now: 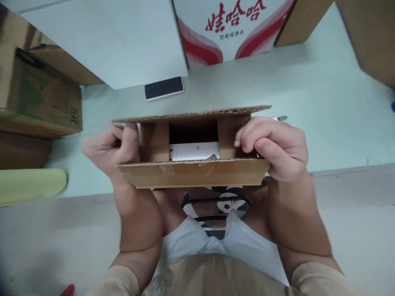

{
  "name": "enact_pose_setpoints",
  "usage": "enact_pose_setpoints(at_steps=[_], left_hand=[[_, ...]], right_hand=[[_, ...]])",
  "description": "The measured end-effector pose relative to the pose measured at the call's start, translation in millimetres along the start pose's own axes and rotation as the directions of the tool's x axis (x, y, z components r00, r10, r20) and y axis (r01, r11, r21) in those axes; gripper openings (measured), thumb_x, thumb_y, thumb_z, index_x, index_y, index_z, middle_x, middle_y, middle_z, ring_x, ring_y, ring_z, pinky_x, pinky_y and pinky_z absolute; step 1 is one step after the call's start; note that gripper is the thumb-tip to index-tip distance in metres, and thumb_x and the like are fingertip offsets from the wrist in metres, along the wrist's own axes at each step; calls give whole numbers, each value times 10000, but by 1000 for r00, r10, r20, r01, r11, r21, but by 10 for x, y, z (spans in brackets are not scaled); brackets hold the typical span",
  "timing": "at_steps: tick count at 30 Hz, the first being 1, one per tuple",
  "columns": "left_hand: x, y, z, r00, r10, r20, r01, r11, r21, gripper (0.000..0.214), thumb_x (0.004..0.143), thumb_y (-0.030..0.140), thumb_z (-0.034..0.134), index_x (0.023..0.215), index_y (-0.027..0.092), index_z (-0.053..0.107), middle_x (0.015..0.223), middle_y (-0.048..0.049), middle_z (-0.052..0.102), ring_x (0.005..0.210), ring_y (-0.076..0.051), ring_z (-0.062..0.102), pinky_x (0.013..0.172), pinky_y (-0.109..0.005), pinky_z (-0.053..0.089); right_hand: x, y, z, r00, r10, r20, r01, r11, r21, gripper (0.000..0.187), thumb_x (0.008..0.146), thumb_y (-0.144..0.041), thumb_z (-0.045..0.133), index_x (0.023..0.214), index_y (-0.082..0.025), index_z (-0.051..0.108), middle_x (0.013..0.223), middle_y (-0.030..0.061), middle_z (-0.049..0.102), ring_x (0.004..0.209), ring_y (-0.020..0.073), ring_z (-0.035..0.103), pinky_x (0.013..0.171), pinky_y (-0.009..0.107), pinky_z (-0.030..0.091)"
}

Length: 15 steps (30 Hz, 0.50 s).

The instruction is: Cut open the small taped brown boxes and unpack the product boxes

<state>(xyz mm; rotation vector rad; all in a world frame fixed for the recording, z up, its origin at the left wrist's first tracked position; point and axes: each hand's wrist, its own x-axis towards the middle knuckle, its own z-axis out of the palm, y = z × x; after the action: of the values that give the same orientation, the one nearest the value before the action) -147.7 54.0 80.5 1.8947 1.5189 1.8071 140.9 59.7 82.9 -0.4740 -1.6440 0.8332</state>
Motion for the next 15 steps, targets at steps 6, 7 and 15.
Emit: enact_pose_setpoints(at_steps=[6,7,15], left_hand=[[-27,29,-103,975,75,207,-71,997,-29,112,884,360,732,809,278,748,710,34,695,615,-131,597,556,-301,464],[-15,10,-120,955,107,275,-89,993,-76,135,882,419,723,910,298,778,868,5,755,768,-175,680,668,-332,542],[39,-43,-179,683,285,673,-233,958,-169,492,930,660,468,929,325,829,1408,-51,637,1174,-369,513,1086,-597,402]], right_hand=[[-37,31,20,999,35,-33,-34,999,20,232,944,-224,556,770,-188,706,684,48,643,667,165,637,596,320,496],[-42,46,22,998,52,-40,-51,998,29,248,955,-264,565,762,-197,704,672,43,630,660,166,628,595,323,490],[-41,173,-3,993,83,-84,-93,988,-127,307,954,-459,624,746,-254,717,654,10,626,648,148,617,630,320,514]])
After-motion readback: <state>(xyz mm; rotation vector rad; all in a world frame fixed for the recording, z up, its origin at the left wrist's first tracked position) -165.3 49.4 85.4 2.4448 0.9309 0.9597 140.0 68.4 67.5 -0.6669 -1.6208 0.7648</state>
